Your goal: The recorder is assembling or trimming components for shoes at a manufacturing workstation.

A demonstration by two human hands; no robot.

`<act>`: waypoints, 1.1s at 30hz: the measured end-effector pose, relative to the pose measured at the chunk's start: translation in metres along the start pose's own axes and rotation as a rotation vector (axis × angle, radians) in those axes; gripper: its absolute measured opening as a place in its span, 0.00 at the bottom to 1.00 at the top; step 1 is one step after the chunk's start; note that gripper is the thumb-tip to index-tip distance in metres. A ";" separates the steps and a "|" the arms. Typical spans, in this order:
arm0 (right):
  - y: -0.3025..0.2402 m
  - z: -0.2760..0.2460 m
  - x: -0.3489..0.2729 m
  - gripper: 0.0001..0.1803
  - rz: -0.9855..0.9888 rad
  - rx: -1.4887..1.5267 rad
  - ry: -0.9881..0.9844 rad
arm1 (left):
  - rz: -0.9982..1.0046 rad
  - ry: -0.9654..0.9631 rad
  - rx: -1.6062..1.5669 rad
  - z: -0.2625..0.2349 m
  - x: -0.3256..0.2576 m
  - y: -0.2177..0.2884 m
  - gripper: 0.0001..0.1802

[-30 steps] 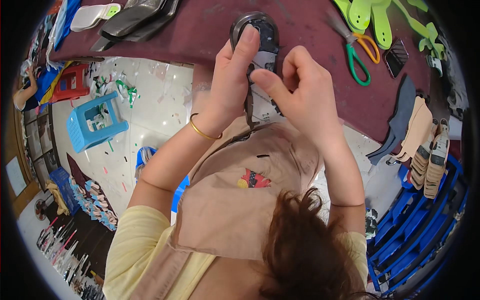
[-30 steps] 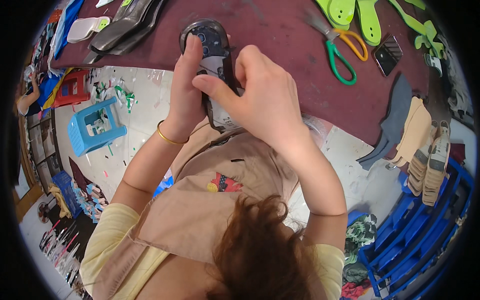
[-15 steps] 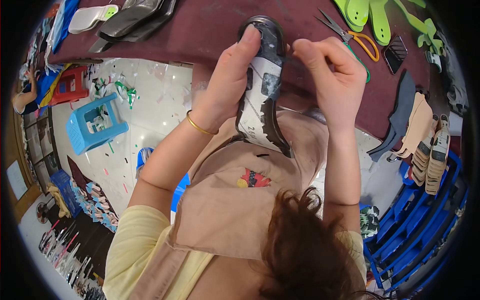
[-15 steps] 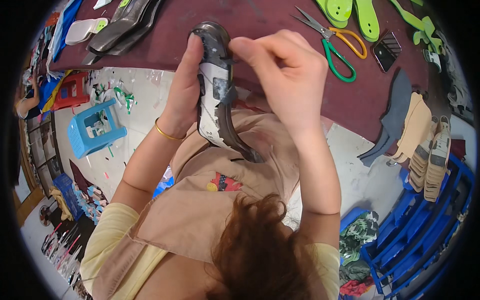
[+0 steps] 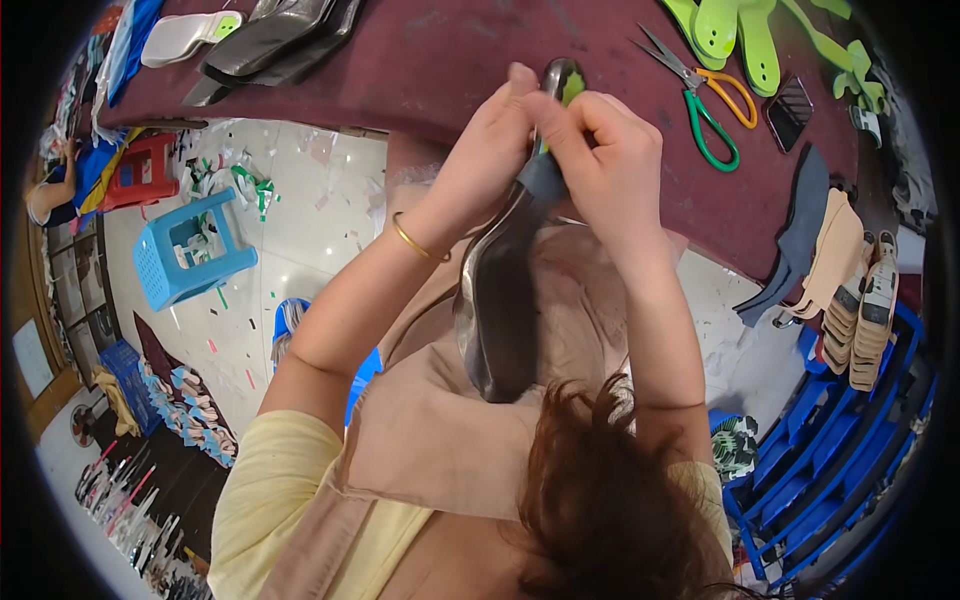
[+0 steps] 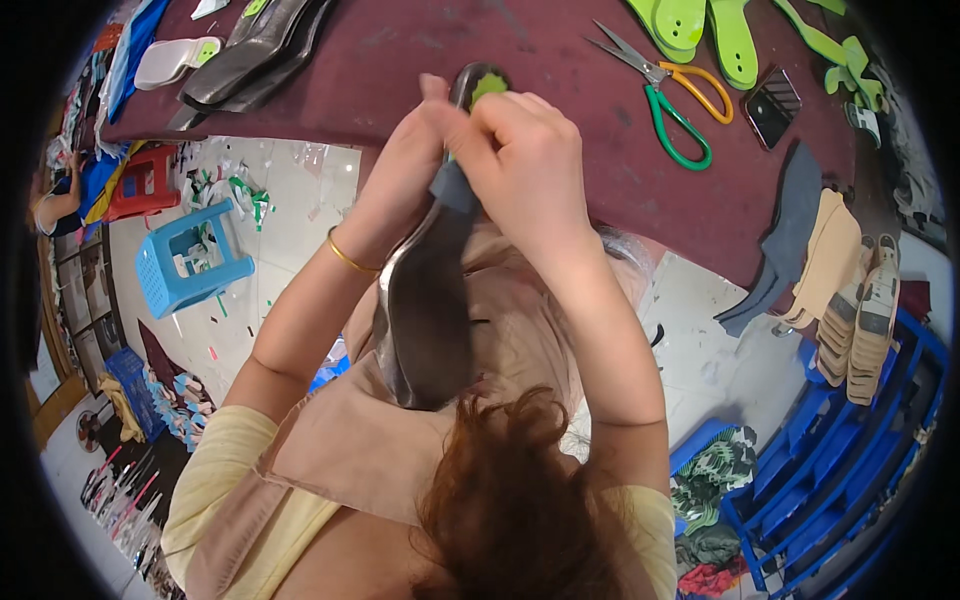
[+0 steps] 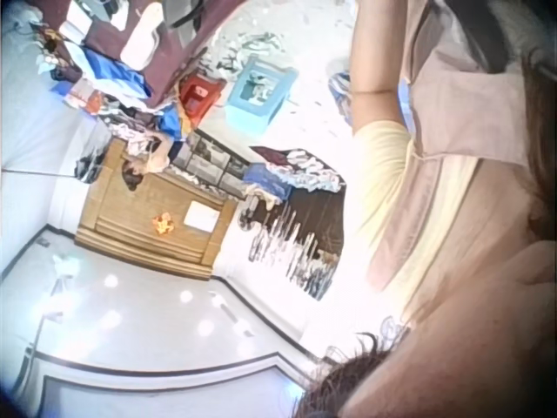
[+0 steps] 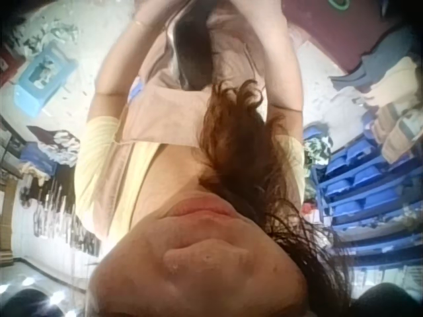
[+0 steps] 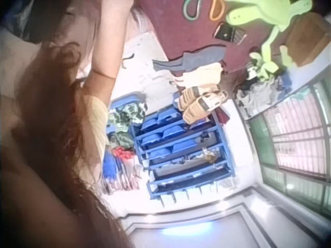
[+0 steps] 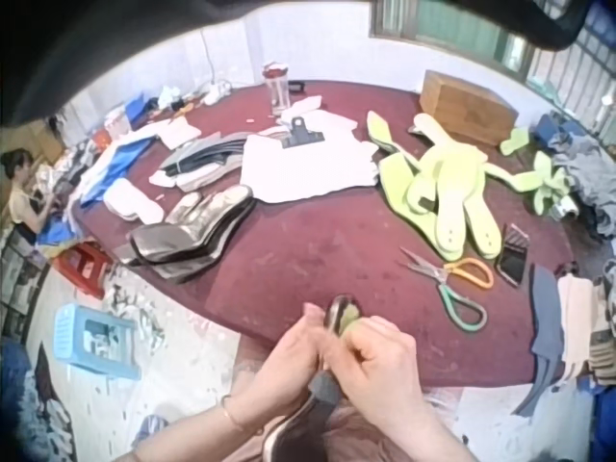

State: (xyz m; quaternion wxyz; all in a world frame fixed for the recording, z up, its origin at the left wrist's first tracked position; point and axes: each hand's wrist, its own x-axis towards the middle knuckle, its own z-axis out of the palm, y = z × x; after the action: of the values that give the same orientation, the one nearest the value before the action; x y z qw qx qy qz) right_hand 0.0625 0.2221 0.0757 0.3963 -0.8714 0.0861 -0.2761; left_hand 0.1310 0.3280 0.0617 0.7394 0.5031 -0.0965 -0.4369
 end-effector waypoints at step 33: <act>0.034 -0.016 0.011 0.17 0.578 1.477 0.086 | 0.267 -0.278 0.649 -0.015 -0.019 0.003 0.27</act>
State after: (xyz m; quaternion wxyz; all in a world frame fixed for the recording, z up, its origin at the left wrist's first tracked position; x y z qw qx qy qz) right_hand 0.0654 0.1845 0.0635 0.9240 -0.3150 0.1185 -0.1813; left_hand 0.1300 0.3524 0.0622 0.5718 0.6300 -0.3941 -0.3476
